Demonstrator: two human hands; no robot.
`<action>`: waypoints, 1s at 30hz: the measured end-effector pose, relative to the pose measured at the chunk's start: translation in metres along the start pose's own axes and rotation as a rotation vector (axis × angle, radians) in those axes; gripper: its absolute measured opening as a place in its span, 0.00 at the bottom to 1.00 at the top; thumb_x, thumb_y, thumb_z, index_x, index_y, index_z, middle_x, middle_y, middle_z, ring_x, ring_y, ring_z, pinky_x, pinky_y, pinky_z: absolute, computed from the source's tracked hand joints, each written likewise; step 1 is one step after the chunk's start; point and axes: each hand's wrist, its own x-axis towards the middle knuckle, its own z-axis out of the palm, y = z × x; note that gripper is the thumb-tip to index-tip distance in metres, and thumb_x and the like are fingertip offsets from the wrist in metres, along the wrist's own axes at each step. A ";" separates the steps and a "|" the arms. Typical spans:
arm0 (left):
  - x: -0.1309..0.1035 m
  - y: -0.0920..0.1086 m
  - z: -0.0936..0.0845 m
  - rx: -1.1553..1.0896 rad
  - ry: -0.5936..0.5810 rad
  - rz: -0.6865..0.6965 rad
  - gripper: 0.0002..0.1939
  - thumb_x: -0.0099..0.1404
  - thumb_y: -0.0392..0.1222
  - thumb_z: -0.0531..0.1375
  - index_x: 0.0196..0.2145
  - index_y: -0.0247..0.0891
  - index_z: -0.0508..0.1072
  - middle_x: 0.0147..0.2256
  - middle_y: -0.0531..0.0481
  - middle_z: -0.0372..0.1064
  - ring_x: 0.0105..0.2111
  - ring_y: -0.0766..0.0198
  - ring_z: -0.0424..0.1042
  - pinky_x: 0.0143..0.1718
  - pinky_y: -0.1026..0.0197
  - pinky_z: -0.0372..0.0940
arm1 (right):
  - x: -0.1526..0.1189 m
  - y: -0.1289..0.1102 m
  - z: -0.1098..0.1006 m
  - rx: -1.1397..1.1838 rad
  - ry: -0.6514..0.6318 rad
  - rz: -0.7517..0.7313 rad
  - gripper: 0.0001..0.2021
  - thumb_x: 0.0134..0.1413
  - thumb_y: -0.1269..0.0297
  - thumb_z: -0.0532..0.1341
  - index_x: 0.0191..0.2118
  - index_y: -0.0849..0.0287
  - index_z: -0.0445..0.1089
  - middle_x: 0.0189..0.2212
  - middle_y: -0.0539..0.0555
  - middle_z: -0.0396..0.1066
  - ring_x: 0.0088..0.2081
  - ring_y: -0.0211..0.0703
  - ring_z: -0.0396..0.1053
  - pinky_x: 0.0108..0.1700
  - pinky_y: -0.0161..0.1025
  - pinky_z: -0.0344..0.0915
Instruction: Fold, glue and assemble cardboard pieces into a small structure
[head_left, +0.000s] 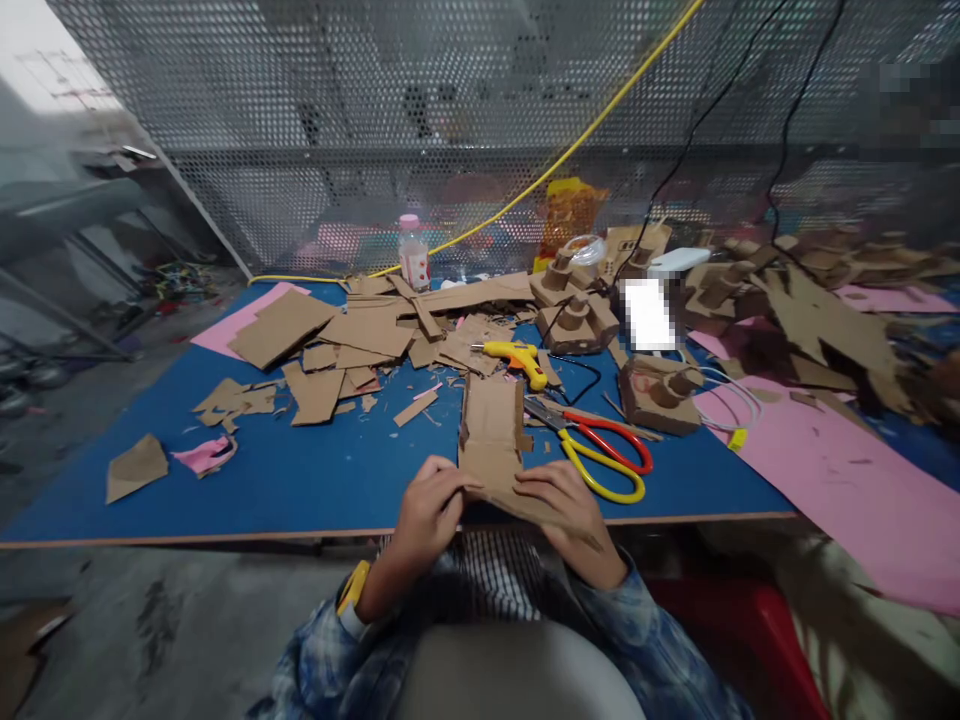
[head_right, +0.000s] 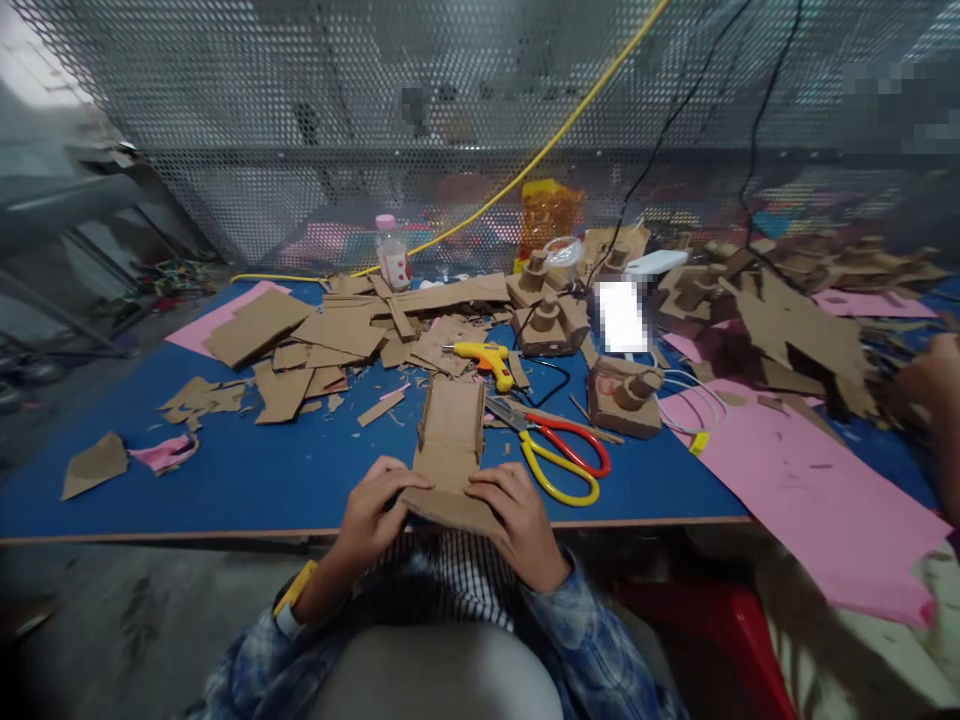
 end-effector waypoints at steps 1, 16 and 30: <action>0.000 0.001 0.001 -0.006 0.029 -0.028 0.10 0.65 0.32 0.52 0.36 0.38 0.73 0.30 0.48 0.73 0.33 0.63 0.67 0.33 0.62 0.63 | 0.000 -0.001 0.001 -0.016 0.005 -0.001 0.08 0.58 0.68 0.57 0.42 0.55 0.70 0.38 0.55 0.72 0.39 0.45 0.66 0.40 0.43 0.65; -0.009 -0.004 0.000 0.179 -0.114 -0.204 0.07 0.63 0.38 0.57 0.28 0.37 0.73 0.28 0.48 0.69 0.34 0.60 0.63 0.36 0.58 0.60 | -0.004 -0.012 0.011 0.088 0.052 0.247 0.04 0.57 0.69 0.58 0.31 0.58 0.67 0.31 0.52 0.64 0.34 0.40 0.65 0.35 0.36 0.64; -0.002 -0.001 0.000 0.263 -0.239 -0.284 0.10 0.63 0.38 0.57 0.24 0.36 0.67 0.28 0.48 0.64 0.35 0.59 0.60 0.37 0.57 0.58 | -0.006 -0.015 0.016 -0.125 -0.017 0.250 0.06 0.61 0.68 0.54 0.35 0.58 0.67 0.34 0.58 0.68 0.42 0.49 0.63 0.42 0.44 0.62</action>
